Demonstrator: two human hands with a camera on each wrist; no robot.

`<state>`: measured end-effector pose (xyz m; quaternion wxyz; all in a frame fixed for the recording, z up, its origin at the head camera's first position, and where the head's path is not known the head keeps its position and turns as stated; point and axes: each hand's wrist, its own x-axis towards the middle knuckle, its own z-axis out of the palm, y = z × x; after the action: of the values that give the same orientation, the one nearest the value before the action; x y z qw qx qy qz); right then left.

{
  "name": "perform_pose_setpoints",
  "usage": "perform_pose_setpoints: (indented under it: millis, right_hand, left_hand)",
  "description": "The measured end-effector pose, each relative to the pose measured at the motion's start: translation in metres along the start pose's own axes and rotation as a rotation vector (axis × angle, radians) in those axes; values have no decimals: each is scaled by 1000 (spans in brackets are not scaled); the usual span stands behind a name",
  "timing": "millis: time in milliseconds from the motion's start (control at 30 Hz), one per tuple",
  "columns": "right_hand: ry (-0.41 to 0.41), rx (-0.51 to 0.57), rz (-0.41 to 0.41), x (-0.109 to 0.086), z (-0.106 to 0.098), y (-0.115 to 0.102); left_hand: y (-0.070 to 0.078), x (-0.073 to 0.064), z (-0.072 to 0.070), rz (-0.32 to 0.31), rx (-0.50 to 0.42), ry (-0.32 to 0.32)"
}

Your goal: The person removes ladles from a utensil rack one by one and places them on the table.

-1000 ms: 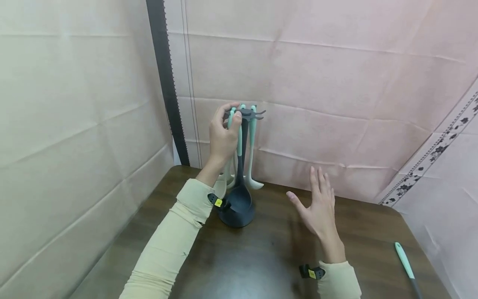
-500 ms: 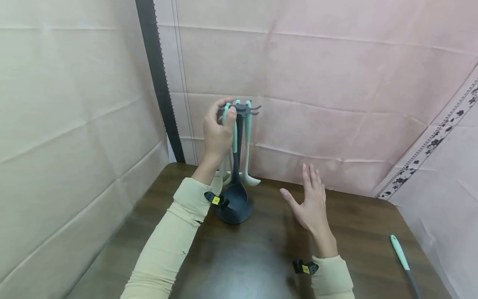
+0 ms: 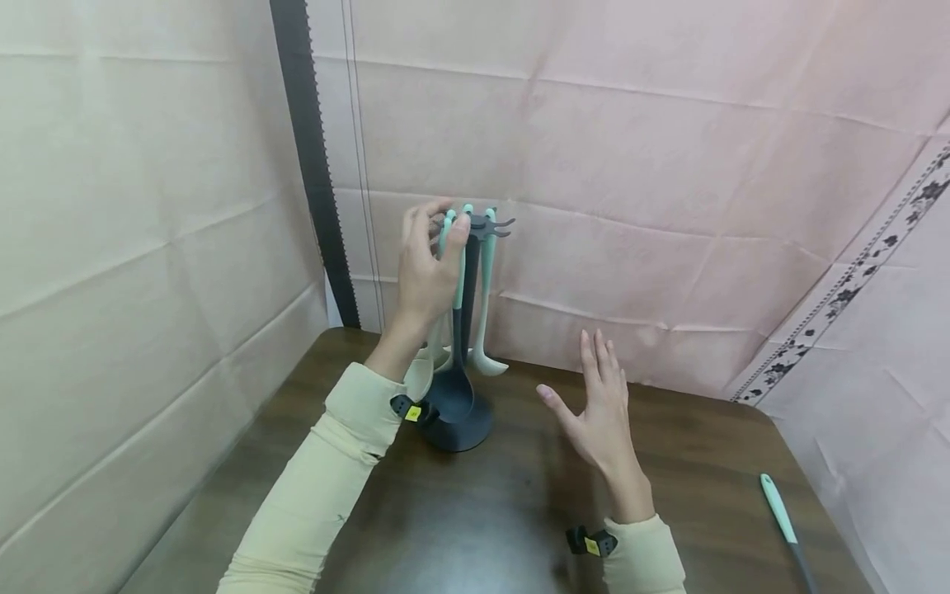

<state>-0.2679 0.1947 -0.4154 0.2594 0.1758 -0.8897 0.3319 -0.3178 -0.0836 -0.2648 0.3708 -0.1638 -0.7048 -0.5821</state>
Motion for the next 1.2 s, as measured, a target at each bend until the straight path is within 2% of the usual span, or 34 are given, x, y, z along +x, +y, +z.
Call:
perform_pose_setpoints:
  millis: [133, 267, 433, 600, 767, 867, 967, 1200]
  right_hand:
    - [12, 1, -3, -2, 1, -2]
    - [19, -4, -19, -2, 2, -4]
    - [17, -11, -35, -3, 2, -8]
    - [17, -14, -44, -5, 1, -10]
    - [22, -18, -45, -5, 1, -9]
    - [23, -24, -46, -6, 1, -8]
    - [32, -25, -46, -6, -2, -9]
    - [36, -15, -63, -7, -3, -11]
  left_hand:
    - [12, -8, 4, -10, 100, 42]
    - [23, -13, 7, -34, 192, 38]
    - [29, -12, 7, -73, 287, 19]
    - [35, -11, 7, -85, 410, 43]
    - [41, -10, 8, -93, 463, 40]
    - [41, -8, 7, -70, 451, 23]
    - [38, -6, 3, -46, 391, -22]
    - [15, 7, -13, -14, 105, -215]
